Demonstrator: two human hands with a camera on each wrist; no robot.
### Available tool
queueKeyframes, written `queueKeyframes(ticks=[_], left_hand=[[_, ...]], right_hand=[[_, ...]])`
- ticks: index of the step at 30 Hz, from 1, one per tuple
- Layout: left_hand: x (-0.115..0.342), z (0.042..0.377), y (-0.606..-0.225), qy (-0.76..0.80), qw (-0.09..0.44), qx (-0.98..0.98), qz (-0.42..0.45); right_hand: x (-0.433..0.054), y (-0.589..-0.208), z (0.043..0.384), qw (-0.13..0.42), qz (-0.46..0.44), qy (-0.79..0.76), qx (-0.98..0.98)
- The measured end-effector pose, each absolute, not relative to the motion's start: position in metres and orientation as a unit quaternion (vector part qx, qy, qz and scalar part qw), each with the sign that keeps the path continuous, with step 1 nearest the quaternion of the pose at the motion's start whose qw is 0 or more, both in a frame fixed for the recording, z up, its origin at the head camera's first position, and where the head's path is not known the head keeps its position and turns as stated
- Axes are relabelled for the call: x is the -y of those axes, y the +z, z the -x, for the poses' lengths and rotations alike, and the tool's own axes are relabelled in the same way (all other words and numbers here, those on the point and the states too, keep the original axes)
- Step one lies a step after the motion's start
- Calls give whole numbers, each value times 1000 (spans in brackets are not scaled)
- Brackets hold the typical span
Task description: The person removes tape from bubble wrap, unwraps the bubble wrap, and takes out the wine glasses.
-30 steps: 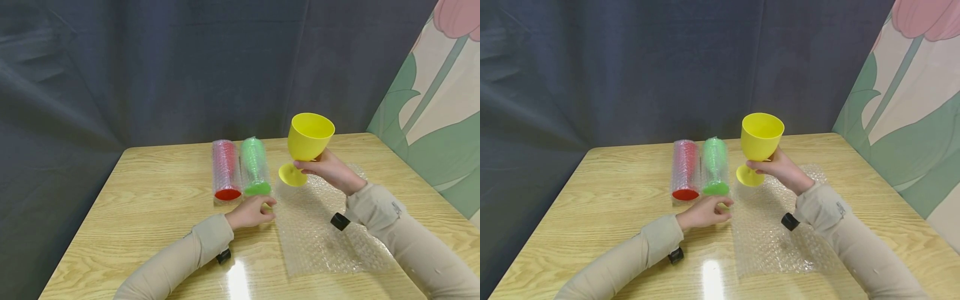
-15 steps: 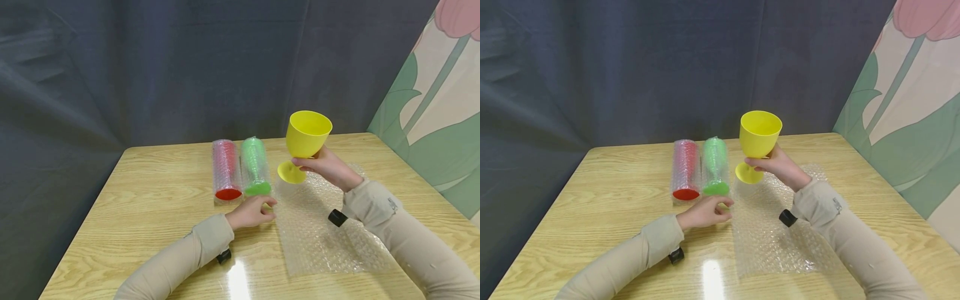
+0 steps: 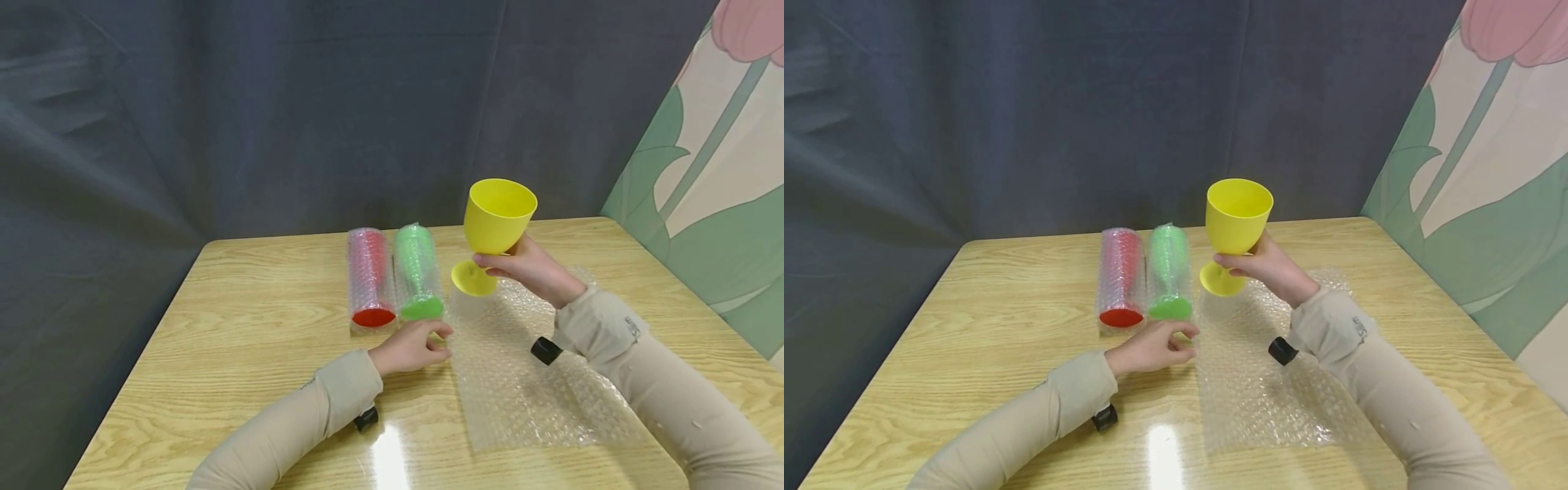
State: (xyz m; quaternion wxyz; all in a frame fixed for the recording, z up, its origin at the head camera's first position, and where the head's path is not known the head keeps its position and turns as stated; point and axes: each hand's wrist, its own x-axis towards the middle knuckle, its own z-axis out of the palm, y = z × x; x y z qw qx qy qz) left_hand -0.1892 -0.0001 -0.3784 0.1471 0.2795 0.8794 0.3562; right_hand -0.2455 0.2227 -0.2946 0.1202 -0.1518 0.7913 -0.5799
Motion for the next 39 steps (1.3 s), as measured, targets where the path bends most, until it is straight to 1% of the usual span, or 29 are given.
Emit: queueKeyframes(ticks=[25,39], left_hand=[[3,189,-378,345,156,-884,-276],[4,189,-379,350,146,-880,-286]], right_hand=[[-222,-298,257,122,143,-582,-791],[-221,-301,262,114,158,-595,-780]])
